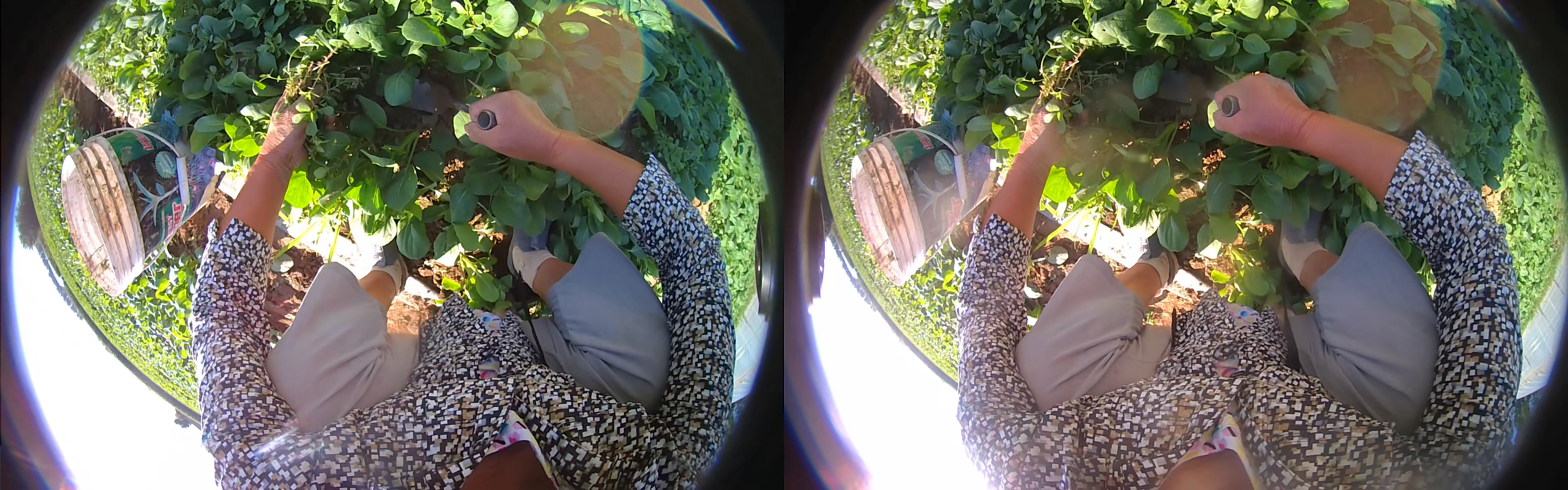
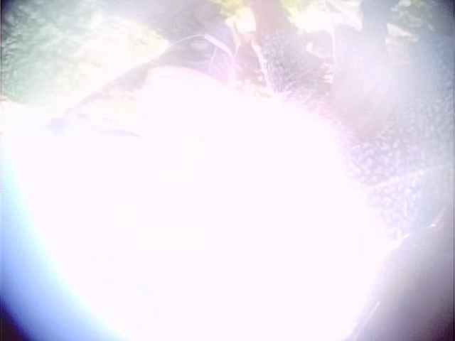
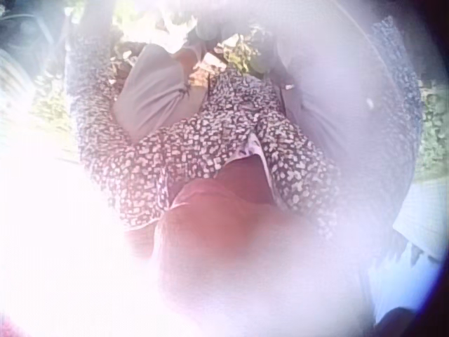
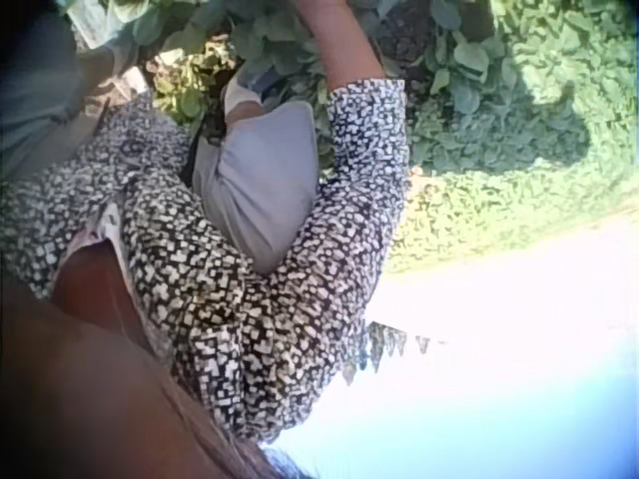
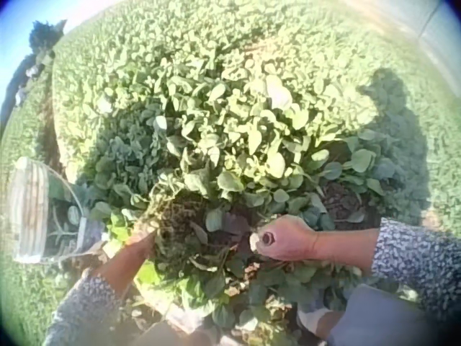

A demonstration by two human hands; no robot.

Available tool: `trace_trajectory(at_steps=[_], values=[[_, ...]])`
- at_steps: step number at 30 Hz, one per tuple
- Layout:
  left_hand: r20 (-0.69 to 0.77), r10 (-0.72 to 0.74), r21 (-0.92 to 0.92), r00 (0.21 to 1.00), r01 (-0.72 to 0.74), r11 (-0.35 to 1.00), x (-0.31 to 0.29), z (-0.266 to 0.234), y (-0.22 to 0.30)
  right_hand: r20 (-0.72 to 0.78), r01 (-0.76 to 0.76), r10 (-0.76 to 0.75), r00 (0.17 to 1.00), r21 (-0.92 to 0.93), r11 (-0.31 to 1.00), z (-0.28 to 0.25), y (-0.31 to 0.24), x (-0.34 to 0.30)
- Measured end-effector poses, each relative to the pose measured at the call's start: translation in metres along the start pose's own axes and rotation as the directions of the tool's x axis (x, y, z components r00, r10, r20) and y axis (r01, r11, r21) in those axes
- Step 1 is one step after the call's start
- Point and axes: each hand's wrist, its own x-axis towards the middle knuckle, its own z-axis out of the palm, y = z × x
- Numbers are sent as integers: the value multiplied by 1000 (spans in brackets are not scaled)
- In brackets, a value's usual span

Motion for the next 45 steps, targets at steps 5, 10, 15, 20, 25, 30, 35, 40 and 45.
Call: trace_trajectory(at_steps=[5,10,15,20,25,30,35,40,45], values=[[512,345,850,786,-522,-72,-4,51,-1,31,-14,16,999,-64,998,10,-14,18],[363,132,889,923,-300,-347,35,88,14,-64,-79,81,995,33,996,-7,-13,-3],[378,157,897,913,-318,-308,38,96,15,-47,-83,80,996,-67,994,1,-18,27],[348,204,913,915,-281,-297,45,83,19,24,77,-73,997,-191,979,4,-19,38],[246,176,947,953,-197,-254,39,75,27,-36,26,-29,999,-85,996,1,-23,15],[316,292,948,903,-293,-120,38,66,18,-90,-168,180,980,126,978,-2,-20,-4],[235,373,951,898,-291,101,33,59,11,-111,-122,128,985,59,991,2,-37,43],[369,425,886,826,-451,107,29,46,4,-39,70,-82,996,-245,967,4,-22,36],[425,487,797,763,-570,198,10,1,-19,-12,77,-81,997,-186,979,-2,-7,5]])
